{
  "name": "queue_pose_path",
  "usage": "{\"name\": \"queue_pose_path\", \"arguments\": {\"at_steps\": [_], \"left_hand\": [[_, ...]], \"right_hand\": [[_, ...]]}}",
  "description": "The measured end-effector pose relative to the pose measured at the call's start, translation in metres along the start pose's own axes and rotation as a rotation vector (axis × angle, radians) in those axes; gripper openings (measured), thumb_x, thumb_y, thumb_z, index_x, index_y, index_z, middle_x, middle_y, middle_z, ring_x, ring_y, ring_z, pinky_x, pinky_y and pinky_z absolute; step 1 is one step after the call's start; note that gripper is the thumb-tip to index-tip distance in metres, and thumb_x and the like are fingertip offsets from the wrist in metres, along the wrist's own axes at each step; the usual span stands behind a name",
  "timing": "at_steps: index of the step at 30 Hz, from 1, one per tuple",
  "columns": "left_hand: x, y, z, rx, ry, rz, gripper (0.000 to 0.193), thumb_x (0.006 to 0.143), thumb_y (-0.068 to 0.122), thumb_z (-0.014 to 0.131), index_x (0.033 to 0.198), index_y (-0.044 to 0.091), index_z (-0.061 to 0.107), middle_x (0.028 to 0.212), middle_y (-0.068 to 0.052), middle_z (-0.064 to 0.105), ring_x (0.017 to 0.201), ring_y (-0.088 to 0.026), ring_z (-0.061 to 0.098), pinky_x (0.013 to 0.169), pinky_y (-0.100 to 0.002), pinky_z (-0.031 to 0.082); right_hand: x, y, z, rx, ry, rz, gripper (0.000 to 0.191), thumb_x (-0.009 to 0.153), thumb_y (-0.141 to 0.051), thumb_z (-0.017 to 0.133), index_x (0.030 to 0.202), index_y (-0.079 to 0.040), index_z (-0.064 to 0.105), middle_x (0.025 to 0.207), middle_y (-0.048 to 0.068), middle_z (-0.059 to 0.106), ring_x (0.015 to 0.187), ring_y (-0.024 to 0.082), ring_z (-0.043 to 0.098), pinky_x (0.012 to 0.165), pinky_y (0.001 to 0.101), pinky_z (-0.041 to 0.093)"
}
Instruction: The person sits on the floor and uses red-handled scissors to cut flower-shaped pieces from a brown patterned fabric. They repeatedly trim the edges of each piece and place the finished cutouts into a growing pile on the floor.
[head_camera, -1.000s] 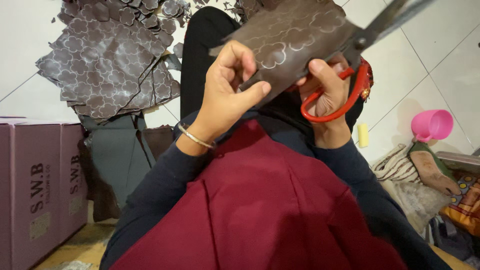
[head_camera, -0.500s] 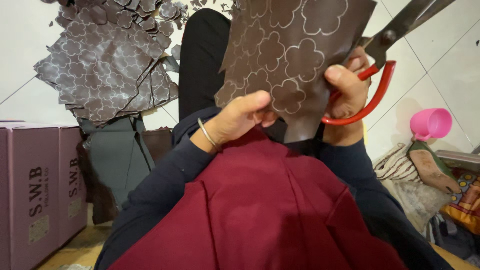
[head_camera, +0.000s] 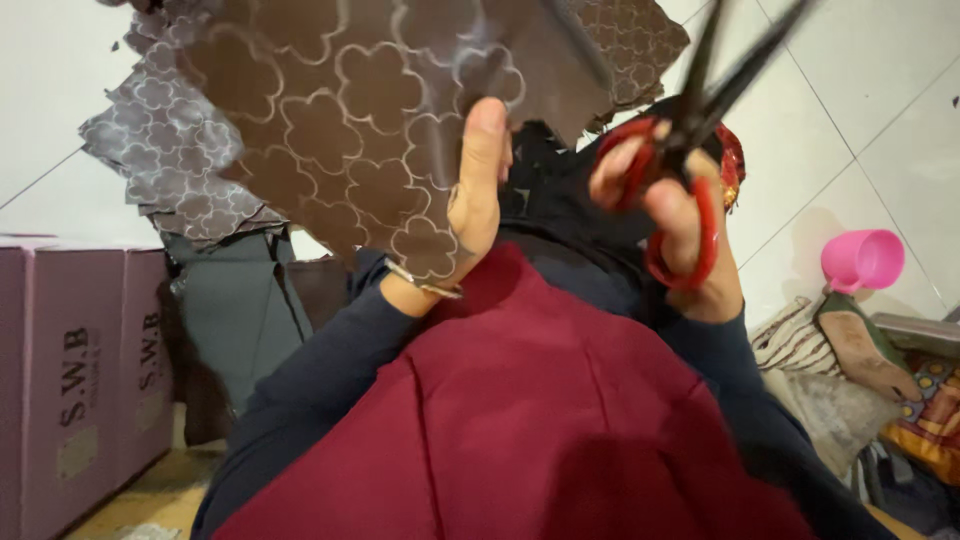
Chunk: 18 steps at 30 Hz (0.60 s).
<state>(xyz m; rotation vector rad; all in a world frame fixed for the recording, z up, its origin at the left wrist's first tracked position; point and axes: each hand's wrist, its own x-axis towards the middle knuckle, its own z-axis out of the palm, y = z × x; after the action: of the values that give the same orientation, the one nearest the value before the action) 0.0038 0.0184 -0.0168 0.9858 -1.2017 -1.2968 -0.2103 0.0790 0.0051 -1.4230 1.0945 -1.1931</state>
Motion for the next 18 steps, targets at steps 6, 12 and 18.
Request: {"name": "queue_pose_path", "arguments": {"at_steps": [6,12,18], "left_hand": [[0.002,-0.001,0.007,0.026,0.125,0.018,0.041,0.114,0.035,0.051,0.084,0.008,0.06,0.073,0.002,0.055,0.066,-0.008,0.052,0.067,-0.025,0.043],[-0.01,0.009,0.007,0.019,0.037,0.06,0.04,0.113,0.035,0.051,0.085,0.008,0.061,0.075,0.002,0.057,0.068,-0.009,0.053,0.068,-0.025,0.044],[-0.017,0.011,0.005,0.014,-0.032,0.08,0.039,0.113,0.035,0.052,0.087,0.007,0.062,0.077,0.002,0.058,0.069,-0.009,0.055,0.069,-0.025,0.045]], "right_hand": [[-0.002,0.012,0.001,-0.33,-0.399,0.163,0.073,0.096,-0.074,0.052,0.104,-0.002,0.059,0.087,0.005,0.062,0.08,0.015,0.061,0.075,0.0287,0.051],[0.005,0.025,0.017,-0.262,-0.476,0.133,0.085,0.091,-0.084,0.045,0.107,-0.002,0.059,0.084,0.003,0.058,0.075,0.012,0.056,0.068,0.0265,0.048],[0.011,0.028,0.031,-0.125,-0.4,0.065,0.09,0.094,-0.087,0.041,0.114,-0.001,0.056,0.094,0.003,0.06,0.084,0.012,0.056,0.074,0.0268,0.049]]}}
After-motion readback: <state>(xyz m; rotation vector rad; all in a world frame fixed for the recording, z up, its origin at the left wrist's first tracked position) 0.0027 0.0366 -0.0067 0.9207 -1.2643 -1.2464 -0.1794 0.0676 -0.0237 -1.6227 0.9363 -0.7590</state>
